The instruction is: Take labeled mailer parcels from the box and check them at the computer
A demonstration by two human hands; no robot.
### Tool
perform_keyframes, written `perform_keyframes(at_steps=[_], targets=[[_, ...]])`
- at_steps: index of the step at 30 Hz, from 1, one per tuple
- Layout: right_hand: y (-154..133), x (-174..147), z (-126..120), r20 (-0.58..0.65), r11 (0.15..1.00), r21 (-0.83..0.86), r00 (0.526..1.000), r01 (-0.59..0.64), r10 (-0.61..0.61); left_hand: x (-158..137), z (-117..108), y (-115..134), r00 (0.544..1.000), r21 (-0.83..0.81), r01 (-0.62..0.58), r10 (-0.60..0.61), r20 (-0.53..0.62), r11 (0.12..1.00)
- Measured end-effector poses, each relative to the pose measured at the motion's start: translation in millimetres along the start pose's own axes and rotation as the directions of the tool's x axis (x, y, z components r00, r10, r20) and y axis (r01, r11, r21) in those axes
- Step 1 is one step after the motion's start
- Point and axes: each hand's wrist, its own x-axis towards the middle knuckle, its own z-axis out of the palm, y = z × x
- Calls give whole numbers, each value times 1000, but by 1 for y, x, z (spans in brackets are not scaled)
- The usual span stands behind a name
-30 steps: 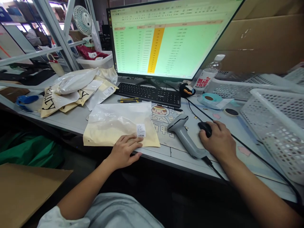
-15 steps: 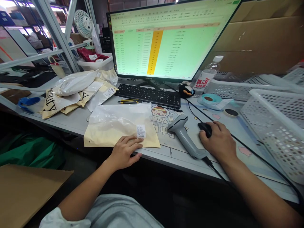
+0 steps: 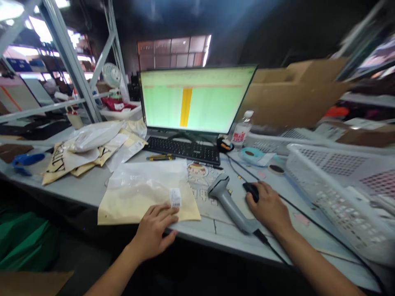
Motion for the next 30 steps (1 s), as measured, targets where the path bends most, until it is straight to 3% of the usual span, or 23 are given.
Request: perform_keyframes(at_steps=[7, 14, 30], targets=[[4, 2, 4, 26, 999, -9, 998, -52, 53, 1, 7, -7, 998, 83, -63, 65, -25, 995], [-3, 2, -5, 102, 996, -29, 991, -89, 92, 0, 9, -7, 999, 83, -45, 46, -2, 996], [-4, 3, -6, 92, 996, -15, 992, -90, 91, 1, 10, -8, 999, 97, -42, 42, -2, 994]])
